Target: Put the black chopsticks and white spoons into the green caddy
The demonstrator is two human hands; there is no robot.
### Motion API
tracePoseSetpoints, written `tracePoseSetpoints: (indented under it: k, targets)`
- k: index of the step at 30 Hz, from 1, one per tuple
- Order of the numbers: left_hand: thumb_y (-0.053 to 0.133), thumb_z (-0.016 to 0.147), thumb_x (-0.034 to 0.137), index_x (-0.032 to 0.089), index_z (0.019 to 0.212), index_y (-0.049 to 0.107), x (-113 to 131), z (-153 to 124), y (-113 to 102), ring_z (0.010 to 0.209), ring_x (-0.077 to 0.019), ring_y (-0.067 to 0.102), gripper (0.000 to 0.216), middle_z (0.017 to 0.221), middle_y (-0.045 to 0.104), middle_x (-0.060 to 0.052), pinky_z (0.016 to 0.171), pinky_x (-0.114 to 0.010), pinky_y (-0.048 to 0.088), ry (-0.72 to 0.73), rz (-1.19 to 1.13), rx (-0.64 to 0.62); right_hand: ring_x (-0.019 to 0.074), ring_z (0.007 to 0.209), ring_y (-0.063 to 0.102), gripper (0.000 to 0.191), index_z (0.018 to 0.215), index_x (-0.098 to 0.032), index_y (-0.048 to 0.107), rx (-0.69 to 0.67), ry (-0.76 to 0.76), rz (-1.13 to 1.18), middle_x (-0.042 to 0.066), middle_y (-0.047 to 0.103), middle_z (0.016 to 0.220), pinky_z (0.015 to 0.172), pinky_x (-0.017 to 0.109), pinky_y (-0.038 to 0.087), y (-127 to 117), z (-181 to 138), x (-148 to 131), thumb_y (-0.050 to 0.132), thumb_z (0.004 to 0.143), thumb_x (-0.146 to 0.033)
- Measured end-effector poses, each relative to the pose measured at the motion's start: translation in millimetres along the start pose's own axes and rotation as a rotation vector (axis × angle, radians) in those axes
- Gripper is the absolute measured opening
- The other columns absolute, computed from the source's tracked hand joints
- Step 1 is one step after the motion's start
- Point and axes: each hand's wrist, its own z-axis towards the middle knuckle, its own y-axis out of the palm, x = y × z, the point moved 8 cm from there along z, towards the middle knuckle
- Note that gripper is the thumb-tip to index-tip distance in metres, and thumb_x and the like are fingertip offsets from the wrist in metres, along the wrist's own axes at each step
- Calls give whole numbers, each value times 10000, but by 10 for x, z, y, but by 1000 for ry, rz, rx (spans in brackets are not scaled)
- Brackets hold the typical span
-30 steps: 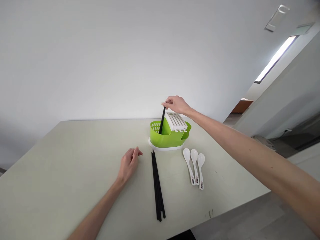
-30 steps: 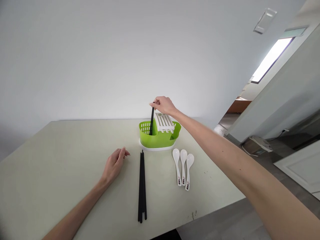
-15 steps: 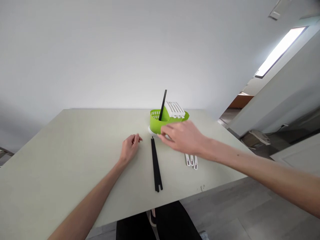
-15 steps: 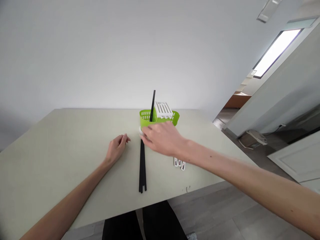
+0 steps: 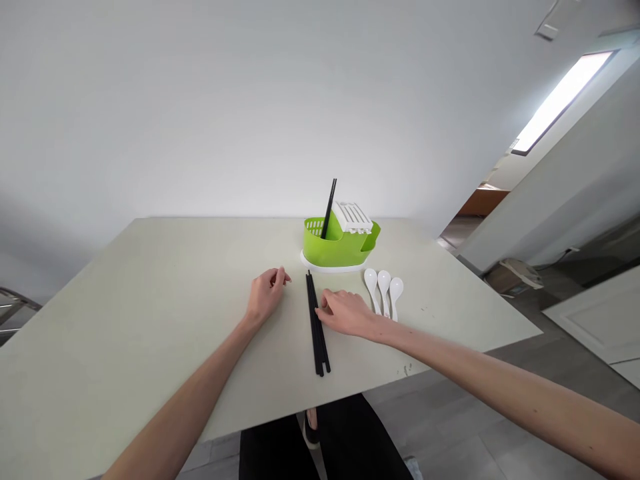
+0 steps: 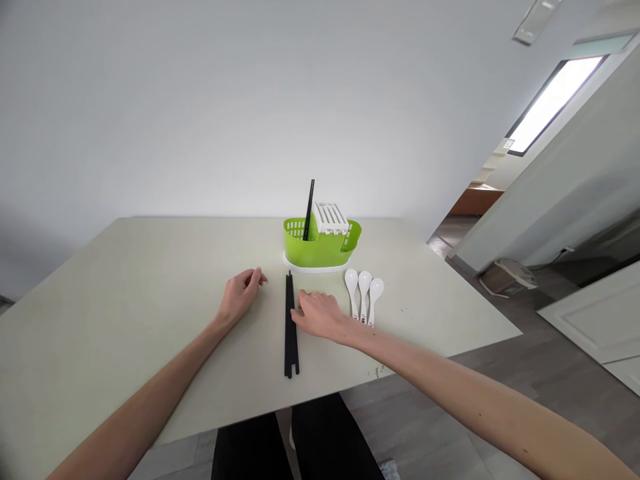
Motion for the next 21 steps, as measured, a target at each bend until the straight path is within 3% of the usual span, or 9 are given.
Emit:
tracePoseSetpoints:
  k: [12, 18, 21]
  targets:
    - [426, 990, 516, 194, 749, 719, 4, -10, 30, 622, -164, 543, 498, 728, 696, -27, 663, -295, 415, -7, 13, -23, 271, 972, 711, 231, 961, -230, 622, -53, 106, 126, 83, 767, 1061, 696, 312, 411, 22, 170, 118, 537, 981, -444]
    - [430, 990, 517, 196, 738, 714, 3, -10, 32, 614, -164, 536, 497, 715, 685, -24, 655, -296, 409, -8, 21, -28, 180, 616, 709, 220, 894, -231, 615, -188, 132, 216, 1, 742, 723, 657, 289, 460, 33, 200, 124, 528, 980, -415]
    - [431, 991, 520, 198, 738, 714, 3, -11, 35, 617, -165, 543, 498, 721, 691, -23, 659, -296, 414, -14, 25, -36, 163, 596, 708, 211, 899, -233, 611, -213, 127, 230, -19, 732, 678, 650, 272, 472, 25, 202, 129, 526, 978, -410]
